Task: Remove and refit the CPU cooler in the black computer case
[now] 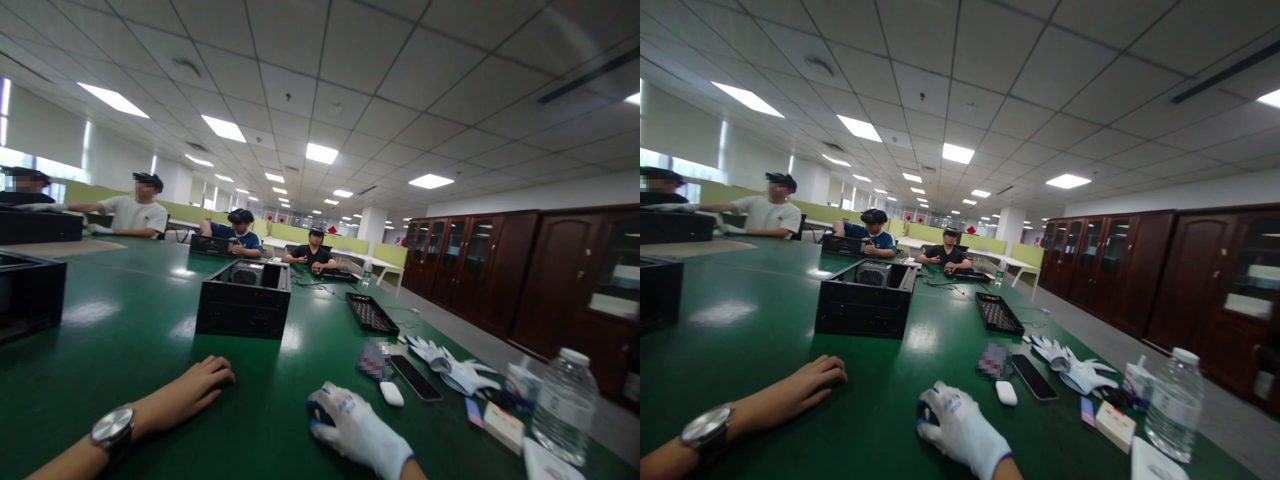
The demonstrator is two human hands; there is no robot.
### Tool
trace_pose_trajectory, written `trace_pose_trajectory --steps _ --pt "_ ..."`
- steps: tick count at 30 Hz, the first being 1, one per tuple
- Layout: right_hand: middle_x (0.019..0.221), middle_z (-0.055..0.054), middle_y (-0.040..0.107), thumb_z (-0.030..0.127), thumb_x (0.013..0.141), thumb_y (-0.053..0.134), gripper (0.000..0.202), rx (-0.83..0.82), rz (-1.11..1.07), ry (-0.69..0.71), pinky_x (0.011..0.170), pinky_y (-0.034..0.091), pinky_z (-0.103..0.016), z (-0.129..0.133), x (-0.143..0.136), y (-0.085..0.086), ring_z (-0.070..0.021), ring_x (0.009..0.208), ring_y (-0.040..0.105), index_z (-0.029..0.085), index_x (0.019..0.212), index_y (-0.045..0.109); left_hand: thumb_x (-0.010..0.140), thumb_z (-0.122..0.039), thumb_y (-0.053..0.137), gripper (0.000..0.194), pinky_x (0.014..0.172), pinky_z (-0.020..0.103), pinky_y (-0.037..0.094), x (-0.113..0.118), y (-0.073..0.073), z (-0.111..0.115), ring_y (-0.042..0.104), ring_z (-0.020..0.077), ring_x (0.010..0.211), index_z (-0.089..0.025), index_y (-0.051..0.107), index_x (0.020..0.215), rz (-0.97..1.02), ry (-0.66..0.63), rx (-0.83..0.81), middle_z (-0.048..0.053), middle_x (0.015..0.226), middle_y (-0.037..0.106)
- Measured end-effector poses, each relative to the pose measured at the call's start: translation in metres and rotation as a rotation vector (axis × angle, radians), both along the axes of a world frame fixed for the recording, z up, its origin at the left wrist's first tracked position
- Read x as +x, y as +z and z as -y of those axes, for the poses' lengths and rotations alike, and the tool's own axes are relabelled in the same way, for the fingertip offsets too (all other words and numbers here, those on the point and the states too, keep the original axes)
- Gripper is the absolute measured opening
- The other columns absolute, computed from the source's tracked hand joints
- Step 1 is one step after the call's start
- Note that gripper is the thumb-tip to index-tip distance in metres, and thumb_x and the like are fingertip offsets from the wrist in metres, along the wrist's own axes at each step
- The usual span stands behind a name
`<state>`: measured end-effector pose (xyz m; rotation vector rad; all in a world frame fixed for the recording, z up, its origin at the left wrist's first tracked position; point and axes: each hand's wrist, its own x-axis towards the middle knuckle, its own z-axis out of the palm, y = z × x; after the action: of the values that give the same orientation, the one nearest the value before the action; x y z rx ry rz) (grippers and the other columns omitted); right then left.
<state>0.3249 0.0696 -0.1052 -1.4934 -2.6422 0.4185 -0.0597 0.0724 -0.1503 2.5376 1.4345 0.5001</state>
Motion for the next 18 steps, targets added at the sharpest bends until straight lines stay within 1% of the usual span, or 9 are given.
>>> trace_pose_trajectory --steps 4,7,10,14,18 --pt "0.147 -0.012 0.06 0.053 0.093 0.063 0.057 0.019 -0.008 0.012 0.114 0.044 -0.049 -0.003 0.002 -0.005 -0.037 0.135 0.057 0.03 0.144 0.063 0.102 -0.024 0.047 0.037 0.118 0.055 0.044 0.0 0.0 0.001 0.057 0.0335 0.135 -0.03 0.065 0.133 -0.015 0.007 -0.005 0.009 0.147 0.059" --pt "0.145 -0.013 0.061 0.052 0.092 0.063 0.056 0.028 0.004 0.019 0.112 0.046 -0.048 -0.004 0.002 -0.006 -0.0368 0.134 0.058 0.029 0.143 0.063 0.102 -0.025 0.049 0.035 0.116 0.051 0.047 -0.003 -0.003 -0.002 0.059 0.0319 0.134 -0.032 0.066 0.132 0.009 -0.008 0.026 0.007 0.145 0.061" --pt "0.146 -0.013 0.061 0.052 0.092 0.065 0.056 0.026 0.015 0.013 0.114 0.045 -0.047 -0.003 0.001 -0.006 -0.0366 0.136 0.057 0.029 0.144 0.064 0.102 -0.025 0.05 0.034 0.117 0.048 0.047 -0.005 -0.008 -0.006 0.061 0.0307 0.132 -0.032 0.066 0.131 0.02 -0.017 0.047 0.006 0.142 0.063" --pt "0.151 -0.012 0.058 0.051 0.092 0.065 0.057 0.022 0.013 -0.01 0.118 0.041 -0.047 -0.001 0.001 -0.006 -0.0361 0.14 0.055 0.03 0.145 0.063 0.102 -0.025 0.05 0.035 0.12 0.051 0.044 -0.007 -0.01 -0.007 0.059 0.032 0.135 -0.032 0.066 0.132 0.014 -0.003 0.032 0.007 0.144 0.061" --pt "0.151 -0.012 0.058 0.052 0.092 0.065 0.057 0.02 0.014 -0.014 0.118 0.041 -0.048 0.0 0.0 -0.005 -0.0361 0.139 0.055 0.031 0.144 0.063 0.102 -0.025 0.048 0.039 0.123 0.055 0.04 -0.008 -0.011 -0.007 0.054 0.0334 0.141 -0.034 0.063 0.137 -0.004 0.019 -0.013 0.007 0.15 0.057"
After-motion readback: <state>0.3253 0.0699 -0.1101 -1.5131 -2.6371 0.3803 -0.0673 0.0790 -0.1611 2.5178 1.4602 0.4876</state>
